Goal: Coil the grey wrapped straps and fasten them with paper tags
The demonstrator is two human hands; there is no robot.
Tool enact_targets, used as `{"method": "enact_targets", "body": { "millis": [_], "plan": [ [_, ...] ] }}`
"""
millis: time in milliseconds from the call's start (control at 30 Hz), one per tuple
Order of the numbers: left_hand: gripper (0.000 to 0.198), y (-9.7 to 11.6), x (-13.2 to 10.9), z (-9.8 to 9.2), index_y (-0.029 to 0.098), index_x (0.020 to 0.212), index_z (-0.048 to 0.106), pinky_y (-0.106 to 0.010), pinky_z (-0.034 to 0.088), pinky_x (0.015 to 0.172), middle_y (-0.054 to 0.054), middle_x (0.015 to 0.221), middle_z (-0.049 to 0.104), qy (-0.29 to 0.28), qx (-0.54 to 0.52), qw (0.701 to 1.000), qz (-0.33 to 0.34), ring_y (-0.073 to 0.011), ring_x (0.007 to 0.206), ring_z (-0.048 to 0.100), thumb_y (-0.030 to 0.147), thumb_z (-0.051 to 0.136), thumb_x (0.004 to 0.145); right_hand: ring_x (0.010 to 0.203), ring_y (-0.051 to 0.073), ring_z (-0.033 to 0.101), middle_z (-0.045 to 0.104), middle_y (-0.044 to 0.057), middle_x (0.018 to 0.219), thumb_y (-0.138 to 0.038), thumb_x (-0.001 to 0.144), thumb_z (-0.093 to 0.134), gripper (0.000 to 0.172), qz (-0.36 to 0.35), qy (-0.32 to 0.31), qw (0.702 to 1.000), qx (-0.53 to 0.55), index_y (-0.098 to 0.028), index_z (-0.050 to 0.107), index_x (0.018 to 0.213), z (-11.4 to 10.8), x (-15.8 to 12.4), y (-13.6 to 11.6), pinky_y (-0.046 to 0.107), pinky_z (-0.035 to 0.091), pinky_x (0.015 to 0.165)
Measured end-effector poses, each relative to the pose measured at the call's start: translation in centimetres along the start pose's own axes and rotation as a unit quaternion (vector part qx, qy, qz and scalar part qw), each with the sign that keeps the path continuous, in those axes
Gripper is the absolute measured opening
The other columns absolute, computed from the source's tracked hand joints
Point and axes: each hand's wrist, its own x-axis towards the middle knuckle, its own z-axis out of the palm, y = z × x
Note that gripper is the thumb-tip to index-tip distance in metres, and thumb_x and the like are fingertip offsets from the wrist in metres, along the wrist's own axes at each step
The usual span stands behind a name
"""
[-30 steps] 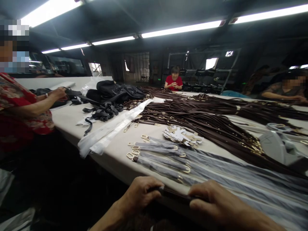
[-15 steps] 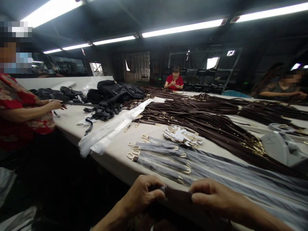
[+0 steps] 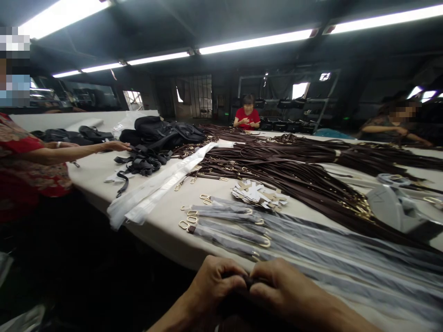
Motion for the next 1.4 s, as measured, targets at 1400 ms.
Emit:
{"method": "enact_targets", "body": {
  "millis": [1400],
  "plan": [
    [0.035,0.1,-0.9,-2.2,0.016,0.091,0.069,-0.023,0.041,0.062,-0.002,0.076,0.067,-0.001,0.207,0.960,0.188,-0.0153,0.068,0.059,0.051,0.070,0.085,0.060,0.011,0.056,0.066,0.004,0.076,-0.054,0.081,0.067,0.040,-0.003,-0.005,0.968,0.252,-0.015,0.064,0.090,0.2,-0.5,0.7,0.020,0.036,0.054]
  ]
}}
